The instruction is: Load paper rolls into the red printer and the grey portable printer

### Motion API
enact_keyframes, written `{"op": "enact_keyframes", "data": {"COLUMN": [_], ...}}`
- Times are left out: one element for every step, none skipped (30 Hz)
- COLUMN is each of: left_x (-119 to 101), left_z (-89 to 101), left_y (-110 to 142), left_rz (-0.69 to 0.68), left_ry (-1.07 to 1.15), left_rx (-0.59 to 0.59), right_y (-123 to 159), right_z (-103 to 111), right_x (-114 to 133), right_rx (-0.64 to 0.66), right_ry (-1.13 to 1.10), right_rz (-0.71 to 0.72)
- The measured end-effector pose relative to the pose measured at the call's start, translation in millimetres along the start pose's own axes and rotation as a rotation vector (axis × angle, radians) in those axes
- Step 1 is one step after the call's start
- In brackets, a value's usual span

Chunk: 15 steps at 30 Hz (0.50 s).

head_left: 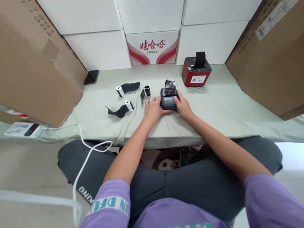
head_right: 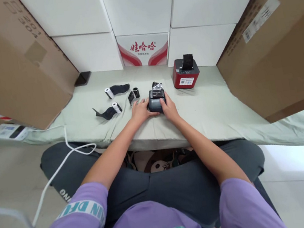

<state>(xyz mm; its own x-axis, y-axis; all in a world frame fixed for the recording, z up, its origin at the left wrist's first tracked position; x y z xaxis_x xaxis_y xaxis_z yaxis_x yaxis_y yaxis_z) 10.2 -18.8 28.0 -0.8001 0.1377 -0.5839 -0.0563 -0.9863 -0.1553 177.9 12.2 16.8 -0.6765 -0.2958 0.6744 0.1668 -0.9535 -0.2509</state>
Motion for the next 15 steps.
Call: {"op": "enact_keyframes", "data": {"left_x": [1, 1, 2, 3, 4, 4, 5, 5, 5, 5, 5, 4, 4, 5, 5], "left_z": [-0.1, -0.5, -1.1, -1.8, -2.6, -3.4, -4.1, -4.5, -4.6, -4.3, -3.8, -3.3, -2.9, -2.7, -2.8], "left_y": [0, 1, 2, 4, 5, 7, 8, 9, 10, 10, 10, 10, 10, 9, 9], "left_rz": [-0.007, -0.010, -0.011, -0.008, -0.005, -0.005, -0.008, -0.013, -0.018, -0.023, -0.026, -0.028, -0.029, -0.029, -0.029], "left_ry": [0.004, 0.011, 0.022, 0.034, 0.047, 0.059, 0.067, 0.072, 0.074, 0.073, 0.073, 0.072, 0.073, 0.077, 0.082], "left_rx": [0.002, -0.002, -0.009, -0.017, -0.023, -0.026, -0.024, -0.019, -0.013, -0.009, -0.004, 0.000, 0.004, 0.008, 0.012], "right_y": [0, 1, 2, 3, 4, 6, 6, 6, 4, 0, -7, -15, -25, -36, -47], "right_z": [0, 0, 0, 0, 0, 0, -1, -1, -1, -1, -1, 0, 0, 0, -1], "right_x": [1, 1, 2, 2, 3, 3, 3, 2, 1, -1, -3, -6, -10, -13, -17], "right_rx": [-0.004, -0.008, -0.014, -0.021, -0.031, -0.041, -0.052, -0.063, -0.078, -0.094, -0.107, -0.111, -0.105, -0.088, -0.066], "right_ry": [0.008, 0.015, 0.018, 0.018, 0.016, 0.011, 0.005, -0.004, -0.015, -0.028, -0.040, -0.046, -0.042, -0.029, -0.007], "right_rz": [-0.002, -0.002, -0.003, -0.003, -0.005, -0.005, -0.003, 0.002, 0.011, 0.022, 0.032, 0.039, 0.041, 0.039, 0.027]}}
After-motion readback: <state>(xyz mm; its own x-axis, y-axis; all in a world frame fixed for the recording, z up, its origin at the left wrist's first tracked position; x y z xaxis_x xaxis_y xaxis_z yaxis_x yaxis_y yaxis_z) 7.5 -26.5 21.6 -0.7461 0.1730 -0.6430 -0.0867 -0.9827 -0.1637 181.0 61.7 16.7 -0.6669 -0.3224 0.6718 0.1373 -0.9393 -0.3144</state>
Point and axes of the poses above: each hand's wrist, its own y-axis away from the middle knuckle, its own z-axis out of the back of the hand, x = y × z, the point moved 3 cm from there along -y, towards the middle knuckle, and after that the axes turned 15 degrees about y, right-handed, at the moved point
